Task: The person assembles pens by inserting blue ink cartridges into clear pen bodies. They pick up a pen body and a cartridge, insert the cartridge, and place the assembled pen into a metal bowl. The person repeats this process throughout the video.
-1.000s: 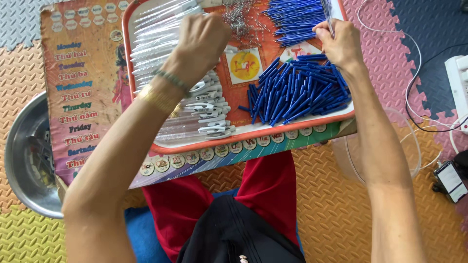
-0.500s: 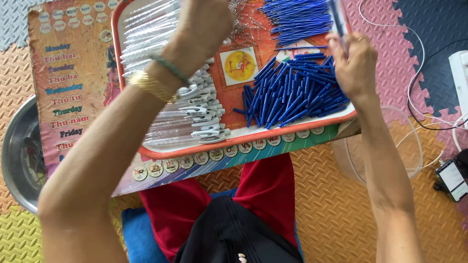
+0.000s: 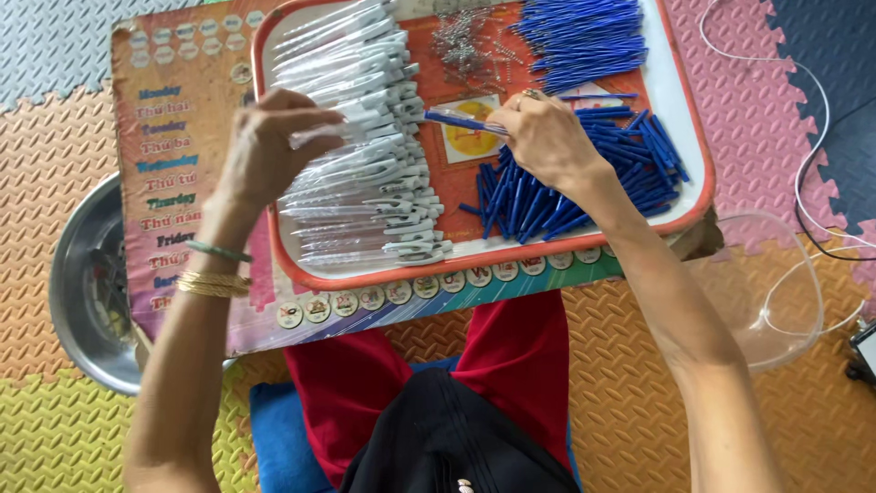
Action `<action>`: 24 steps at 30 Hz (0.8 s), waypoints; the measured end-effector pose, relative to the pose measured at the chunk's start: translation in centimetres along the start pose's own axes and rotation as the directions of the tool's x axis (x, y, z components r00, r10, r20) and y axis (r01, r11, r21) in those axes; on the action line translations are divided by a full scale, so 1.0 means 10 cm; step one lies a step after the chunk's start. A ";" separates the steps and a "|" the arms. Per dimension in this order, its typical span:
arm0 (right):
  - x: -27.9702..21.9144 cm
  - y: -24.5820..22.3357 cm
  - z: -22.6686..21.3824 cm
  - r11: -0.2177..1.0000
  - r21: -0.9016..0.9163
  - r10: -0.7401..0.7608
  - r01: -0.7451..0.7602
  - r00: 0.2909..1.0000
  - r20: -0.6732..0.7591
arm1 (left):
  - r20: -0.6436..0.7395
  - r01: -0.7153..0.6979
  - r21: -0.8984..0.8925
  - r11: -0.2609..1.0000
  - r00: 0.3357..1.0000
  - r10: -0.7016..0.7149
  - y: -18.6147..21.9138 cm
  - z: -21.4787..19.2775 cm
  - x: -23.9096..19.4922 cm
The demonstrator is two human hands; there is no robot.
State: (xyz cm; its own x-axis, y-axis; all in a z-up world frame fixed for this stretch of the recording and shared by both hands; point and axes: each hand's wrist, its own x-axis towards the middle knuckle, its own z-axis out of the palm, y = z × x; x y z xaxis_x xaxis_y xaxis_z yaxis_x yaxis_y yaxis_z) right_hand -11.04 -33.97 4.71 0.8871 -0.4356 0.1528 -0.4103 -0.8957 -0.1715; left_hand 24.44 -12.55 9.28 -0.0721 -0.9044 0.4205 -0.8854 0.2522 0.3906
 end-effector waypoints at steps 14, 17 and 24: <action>-0.25 -0.49 -0.39 0.973 0.202 -0.052 0.112 0.958 -0.282 | 0.110 0.214 0.157 0.964 0.966 -0.232 0.23 0.47 -0.09; -0.49 -0.59 -0.47 0.964 0.264 0.052 0.039 0.943 -0.328 | 0.126 0.262 0.132 0.956 0.952 -0.278 0.22 0.49 -0.12; -1.21 -0.95 -0.67 0.863 0.500 0.279 -0.072 0.893 -0.353 | -0.365 0.403 0.245 0.882 0.881 -0.301 -0.37 -0.20 -1.04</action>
State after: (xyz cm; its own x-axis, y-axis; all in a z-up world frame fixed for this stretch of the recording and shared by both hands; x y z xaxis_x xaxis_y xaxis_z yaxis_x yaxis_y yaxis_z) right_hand -19.26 -20.80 10.98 0.6030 -0.6704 0.4323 -0.3125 -0.6972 -0.6452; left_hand 29.38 -3.36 5.09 0.3704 -0.7472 0.5519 -0.9224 -0.2259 0.3132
